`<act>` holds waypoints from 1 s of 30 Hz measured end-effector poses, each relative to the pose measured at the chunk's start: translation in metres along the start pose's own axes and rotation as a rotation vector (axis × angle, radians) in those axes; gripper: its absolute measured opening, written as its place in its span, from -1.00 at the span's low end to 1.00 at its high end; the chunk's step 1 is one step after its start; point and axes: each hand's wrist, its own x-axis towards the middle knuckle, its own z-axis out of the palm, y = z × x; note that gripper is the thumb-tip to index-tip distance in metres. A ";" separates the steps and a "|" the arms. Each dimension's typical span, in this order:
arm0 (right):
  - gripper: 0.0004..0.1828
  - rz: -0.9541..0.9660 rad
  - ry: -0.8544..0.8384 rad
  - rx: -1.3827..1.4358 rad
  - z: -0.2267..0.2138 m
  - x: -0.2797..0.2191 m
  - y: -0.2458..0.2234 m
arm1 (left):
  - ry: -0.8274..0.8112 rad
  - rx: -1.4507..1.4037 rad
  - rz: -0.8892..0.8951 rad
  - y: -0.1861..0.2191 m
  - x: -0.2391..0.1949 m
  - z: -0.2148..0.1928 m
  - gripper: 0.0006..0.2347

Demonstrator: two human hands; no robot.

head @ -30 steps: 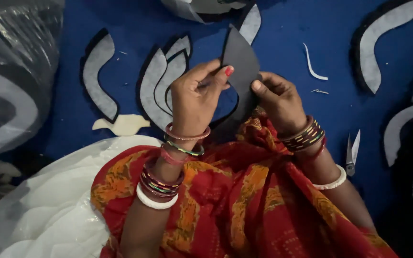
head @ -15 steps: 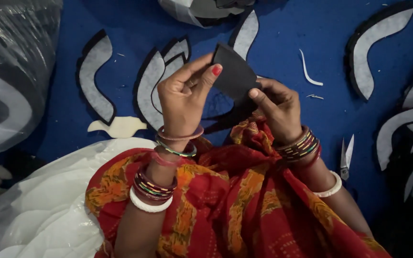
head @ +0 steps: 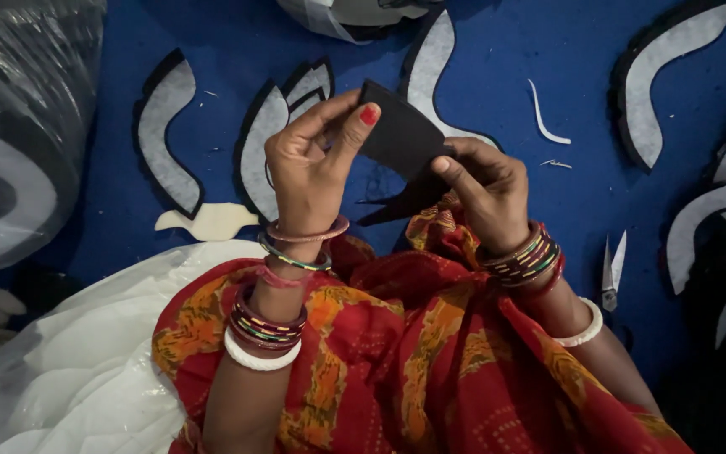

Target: The person picks up curved white and black foam pieces from a blue surface and presses them together to form a single unit. They repeatedly handle the pieces, aligning the edges and flipping them over to check the fit.

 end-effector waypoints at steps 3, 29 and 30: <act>-0.81 0.025 -0.009 0.042 0.005 -0.001 -0.001 | 0.033 -0.020 0.023 -0.006 -0.002 -0.001 -0.81; -0.76 0.424 -0.131 0.402 -0.014 0.013 0.026 | -0.315 -0.086 -0.186 -0.011 0.005 -0.013 -0.68; -0.76 0.430 -0.135 0.407 -0.014 0.013 0.025 | -0.302 -0.096 -0.205 -0.013 0.005 -0.012 -0.68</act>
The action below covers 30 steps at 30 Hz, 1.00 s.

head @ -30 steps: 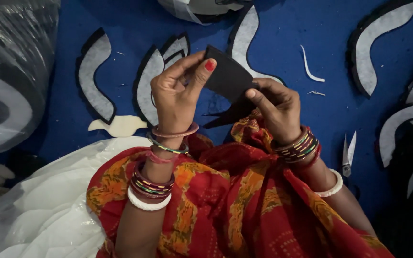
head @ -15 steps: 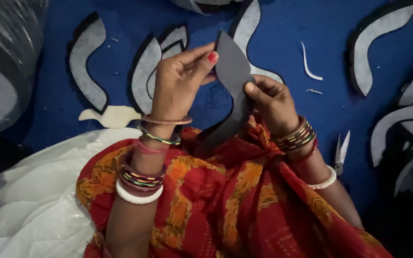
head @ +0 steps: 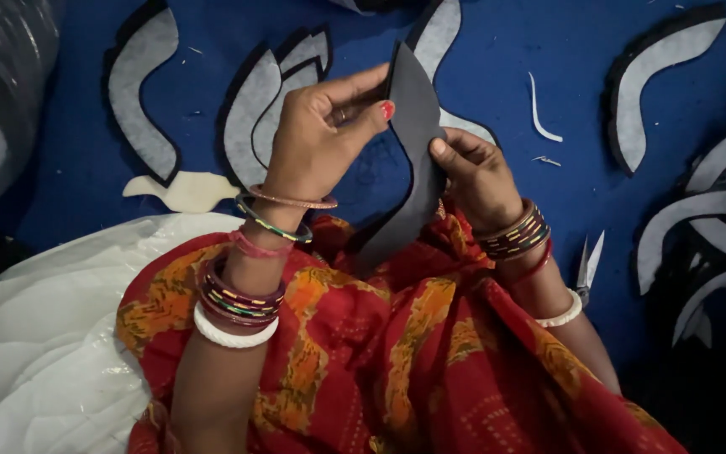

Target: The person picks up curved white and black foam pieces from a blue surface and presses them together to form a single unit. They repeatedly handle the pieces, aligning the edges and flipping them over to check the fit.

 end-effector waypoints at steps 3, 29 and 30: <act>-0.75 -0.003 0.008 -0.013 0.000 0.001 0.001 | 0.021 0.033 0.025 0.000 0.001 0.000 -0.69; -0.86 -0.309 0.148 0.080 -0.074 0.014 -0.027 | -0.589 0.278 -0.362 -0.007 -0.010 0.007 -0.53; -0.85 -0.313 0.162 0.087 -0.074 0.015 -0.026 | -0.550 0.286 -0.384 -0.005 -0.011 0.009 -0.56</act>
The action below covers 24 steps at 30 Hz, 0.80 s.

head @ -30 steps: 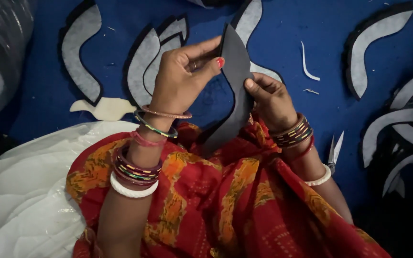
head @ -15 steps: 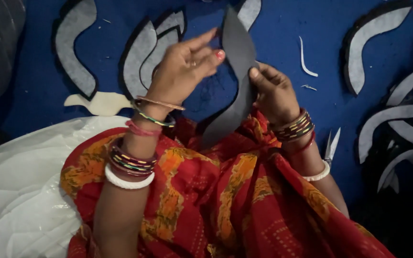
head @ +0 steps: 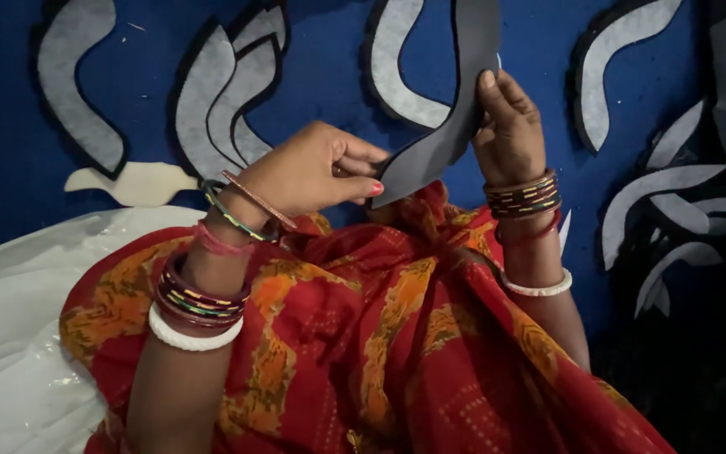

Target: The person picks up curved white and black foam pieces from a blue surface and presses them together to form a single unit. They repeatedly handle the pieces, aligning the edges and flipping them over to check the fit.

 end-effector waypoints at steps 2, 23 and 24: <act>-0.84 -0.008 -0.006 -0.024 0.006 -0.002 -0.002 | -0.003 -0.004 -0.003 0.001 0.000 0.001 -0.57; -0.92 -0.059 0.112 -0.078 0.011 -0.001 0.004 | 0.074 0.206 0.117 -0.017 0.006 -0.007 -0.64; -0.93 -0.064 0.112 -0.080 0.013 0.000 0.006 | 0.136 0.262 0.274 -0.020 0.006 -0.005 -0.66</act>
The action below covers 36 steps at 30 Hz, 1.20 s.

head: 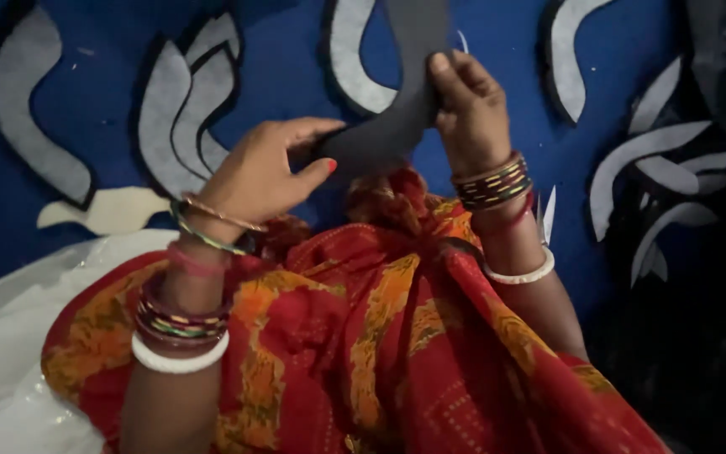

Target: The person picks up curved white and black foam pieces from a blue surface and presses them together to form a single unit. They repeatedly handle the pieces, aligning the edges and flipping them over to check the fit.

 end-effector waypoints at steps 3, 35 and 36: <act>-0.92 0.051 -0.031 -0.035 0.029 -0.011 -0.015 | 0.195 0.130 0.037 0.024 0.010 0.017 -0.65; -0.82 -0.073 -0.142 -0.434 0.087 0.019 -0.007 | 0.119 -0.809 -0.394 -0.021 0.020 0.008 -0.83; -0.82 -0.069 -0.139 -0.438 0.087 0.019 -0.008 | 0.112 -0.816 -0.399 -0.019 0.020 0.007 -0.83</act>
